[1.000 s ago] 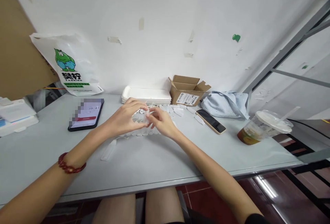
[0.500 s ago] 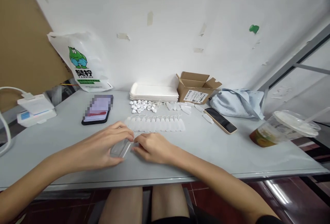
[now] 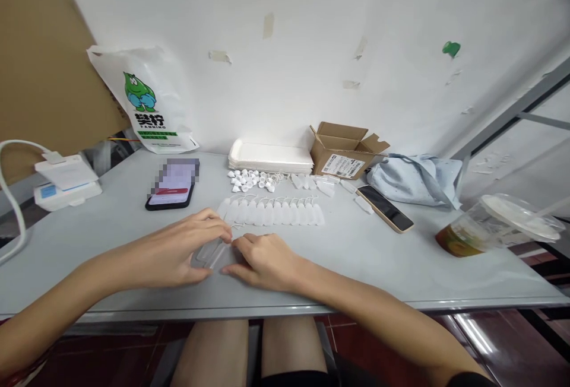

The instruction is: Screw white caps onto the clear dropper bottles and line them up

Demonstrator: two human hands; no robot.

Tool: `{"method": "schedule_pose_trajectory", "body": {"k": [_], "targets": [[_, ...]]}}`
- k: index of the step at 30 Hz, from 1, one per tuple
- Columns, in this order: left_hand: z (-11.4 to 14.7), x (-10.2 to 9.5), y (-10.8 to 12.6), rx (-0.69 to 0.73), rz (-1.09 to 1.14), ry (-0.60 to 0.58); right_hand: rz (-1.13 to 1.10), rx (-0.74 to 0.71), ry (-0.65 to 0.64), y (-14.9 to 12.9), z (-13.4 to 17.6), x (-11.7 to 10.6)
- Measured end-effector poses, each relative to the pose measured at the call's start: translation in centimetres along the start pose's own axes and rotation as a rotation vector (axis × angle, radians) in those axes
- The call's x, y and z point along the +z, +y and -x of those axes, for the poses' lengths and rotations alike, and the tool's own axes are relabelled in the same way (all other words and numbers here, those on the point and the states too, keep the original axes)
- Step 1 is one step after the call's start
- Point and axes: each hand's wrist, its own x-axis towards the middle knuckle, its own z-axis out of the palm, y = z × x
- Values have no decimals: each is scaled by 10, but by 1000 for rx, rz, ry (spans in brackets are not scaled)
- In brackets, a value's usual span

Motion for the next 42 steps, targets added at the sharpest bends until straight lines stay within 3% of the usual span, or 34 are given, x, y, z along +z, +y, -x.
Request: {"method": "schedule_pose_trajectory", "body": {"k": [3, 8, 11, 20, 30, 36, 42], "targets": [[5, 3, -9, 27, 41, -80, 17, 38, 7, -3, -2, 2], [24, 13, -21, -54, 47, 65, 61, 80, -13, -9, -3, 4], [31, 19, -27, -105, 60, 94, 84, 90, 3, -11, -3, 6], [24, 20, -26, -125, 124, 64, 100, 94, 51, -11, -5, 10], [26, 24, -27, -203, 193, 107, 47, 115, 65, -10, -9, 13], [35, 11, -36, -197, 208, -3, 2, 150, 43, -10, -9, 11], [22, 0, -30, -148, 262, -113, -72, 152, 50, -9, -10, 6]]}}
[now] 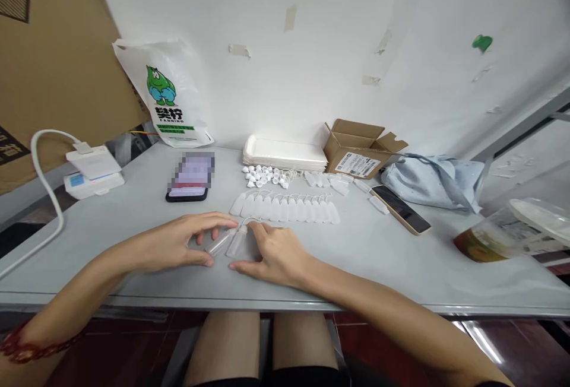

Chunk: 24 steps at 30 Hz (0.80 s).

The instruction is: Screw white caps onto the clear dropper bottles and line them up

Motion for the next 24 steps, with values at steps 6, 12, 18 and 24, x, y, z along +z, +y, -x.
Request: {"method": "schedule_pose_trajectory", "body": {"k": [6, 12, 18, 24], "targets": [[-5, 7, -2, -29, 57, 10, -37, 1, 0, 2, -1, 0], [0, 23, -11, -72, 20, 146, -27, -5, 9, 3, -2, 3], [-2, 27, -8, -52, 35, 203, -44, -10, 4, 3, -2, 1], [0, 28, -12, -61, 27, 218, -33, -17, -5, 2, -2, 0]]}}
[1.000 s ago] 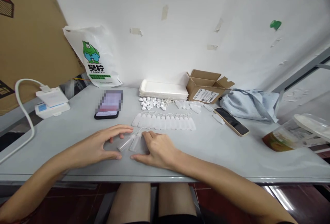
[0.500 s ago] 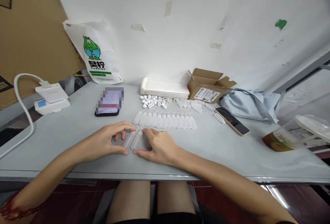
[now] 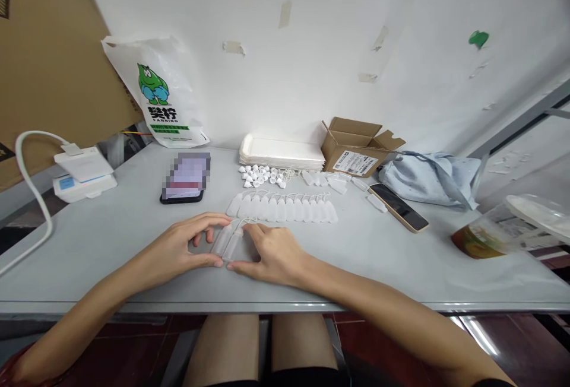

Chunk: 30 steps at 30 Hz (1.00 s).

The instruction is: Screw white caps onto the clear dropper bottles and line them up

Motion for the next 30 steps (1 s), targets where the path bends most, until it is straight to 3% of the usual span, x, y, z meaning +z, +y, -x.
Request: {"method": "schedule_pose_trajectory", "body": {"k": [13, 21, 25, 30], "targets": [[-1, -1, 2, -69, 13, 26, 18, -29, -5, 3, -1, 2], [0, -1, 0, -40, 16, 21, 64, -6, 13, 2, -1, 6], [-2, -9, 4, -24, -26, 9, 31, -16, 39, 3, 0, 5], [-23, -27, 23, -40, -50, 129, -48, -6, 171, 10, -1, -4]]}}
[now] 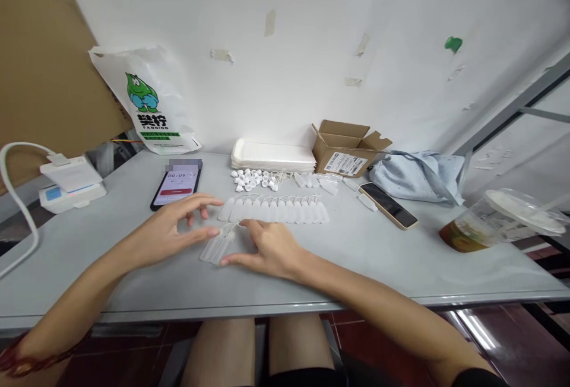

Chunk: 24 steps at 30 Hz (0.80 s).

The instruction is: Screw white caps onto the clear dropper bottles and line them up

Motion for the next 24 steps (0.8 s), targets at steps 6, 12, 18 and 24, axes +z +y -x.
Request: {"method": "schedule_pose_trajectory", "body": {"k": [6, 12, 18, 24], "targets": [[-55, 6, 28, -5, -54, 10, -18, 222, 243, 51, -16, -37], [-121, 28, 43, 121, -182, -64, 144, 364, 370, 132, -24, -65], [-171, 50, 41, 243, -345, -127, 189, 342, 201, 155, -20, -61], [-176, 61, 40, 260, -335, -124, 238, 310, 109, 149, -21, -54]]}}
